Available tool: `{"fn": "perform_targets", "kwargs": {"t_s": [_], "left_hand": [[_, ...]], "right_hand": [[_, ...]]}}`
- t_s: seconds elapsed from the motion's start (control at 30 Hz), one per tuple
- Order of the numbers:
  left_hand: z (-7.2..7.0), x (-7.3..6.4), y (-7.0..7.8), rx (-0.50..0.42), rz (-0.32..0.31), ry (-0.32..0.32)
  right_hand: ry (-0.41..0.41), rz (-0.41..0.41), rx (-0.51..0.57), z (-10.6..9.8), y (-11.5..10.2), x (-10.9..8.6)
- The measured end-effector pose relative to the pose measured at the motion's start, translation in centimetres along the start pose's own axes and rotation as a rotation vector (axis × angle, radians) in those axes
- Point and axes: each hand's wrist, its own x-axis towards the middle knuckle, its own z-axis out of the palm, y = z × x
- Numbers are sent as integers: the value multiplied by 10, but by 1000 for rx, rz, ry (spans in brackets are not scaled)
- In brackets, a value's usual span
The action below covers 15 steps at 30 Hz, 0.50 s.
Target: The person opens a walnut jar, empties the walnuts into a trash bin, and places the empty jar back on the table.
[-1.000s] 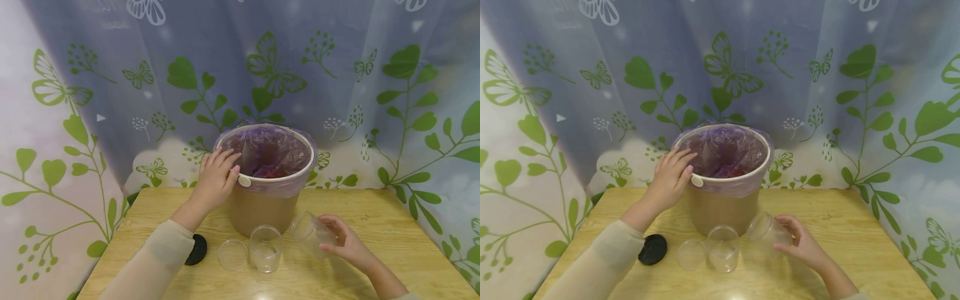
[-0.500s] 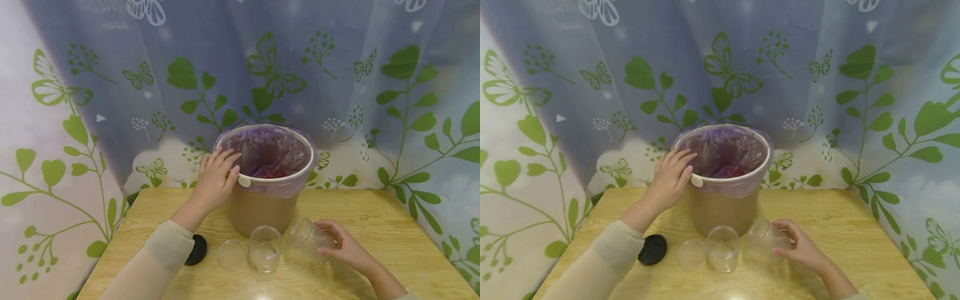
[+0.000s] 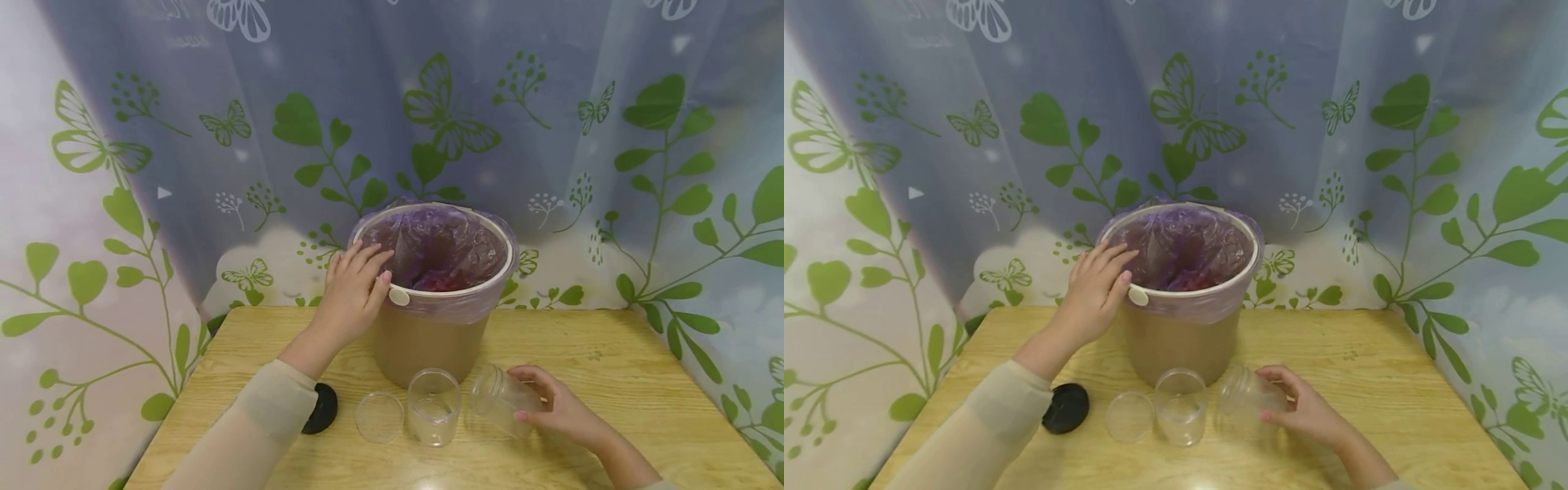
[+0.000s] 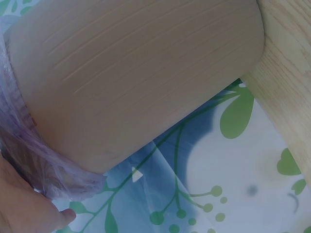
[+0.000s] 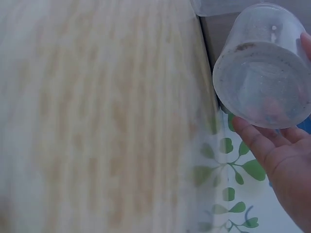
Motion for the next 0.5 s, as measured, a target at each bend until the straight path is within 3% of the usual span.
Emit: {"fn": "perform_targets", "kwargs": {"t_s": [0.23, 0.5], "left_hand": [[0, 0, 0, -3, 4, 2], [0, 0, 0, -11, 4, 4]], "right_hand": [[18, 37, -7, 1, 6, -1], [-26, 36, 1, -4, 12, -1]]}}
